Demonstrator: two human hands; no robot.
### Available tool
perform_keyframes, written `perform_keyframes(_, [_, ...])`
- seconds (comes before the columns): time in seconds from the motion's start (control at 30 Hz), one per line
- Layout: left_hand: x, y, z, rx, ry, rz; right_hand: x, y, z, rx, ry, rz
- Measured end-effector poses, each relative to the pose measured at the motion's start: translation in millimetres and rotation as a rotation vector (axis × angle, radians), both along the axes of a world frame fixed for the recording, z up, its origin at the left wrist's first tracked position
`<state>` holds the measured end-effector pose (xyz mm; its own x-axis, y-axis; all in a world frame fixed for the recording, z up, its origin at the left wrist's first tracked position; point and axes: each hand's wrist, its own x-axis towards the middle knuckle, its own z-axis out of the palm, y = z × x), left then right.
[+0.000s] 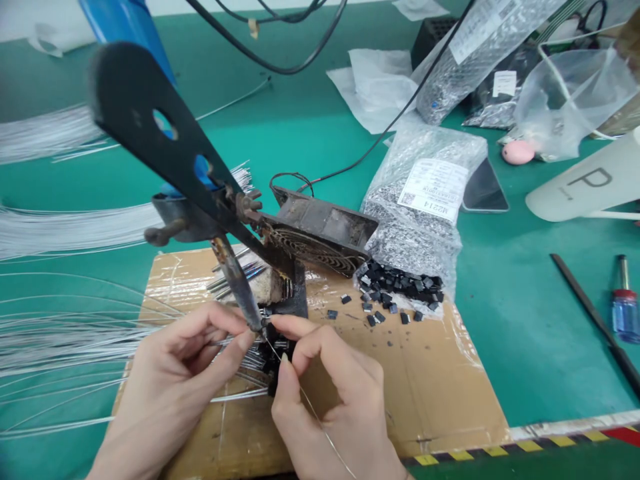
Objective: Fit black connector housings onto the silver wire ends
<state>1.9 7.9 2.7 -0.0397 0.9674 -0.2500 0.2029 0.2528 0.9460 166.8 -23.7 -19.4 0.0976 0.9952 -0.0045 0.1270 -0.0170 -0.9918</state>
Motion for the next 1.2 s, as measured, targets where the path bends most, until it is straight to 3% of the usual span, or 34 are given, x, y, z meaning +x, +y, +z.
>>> perform_keyframes(1.2, [-1.6, -0.8, -1.8, 0.076, -0.015, -0.036, -3.9, -0.4, 1.6, 0.027, 0.035, -0.017])
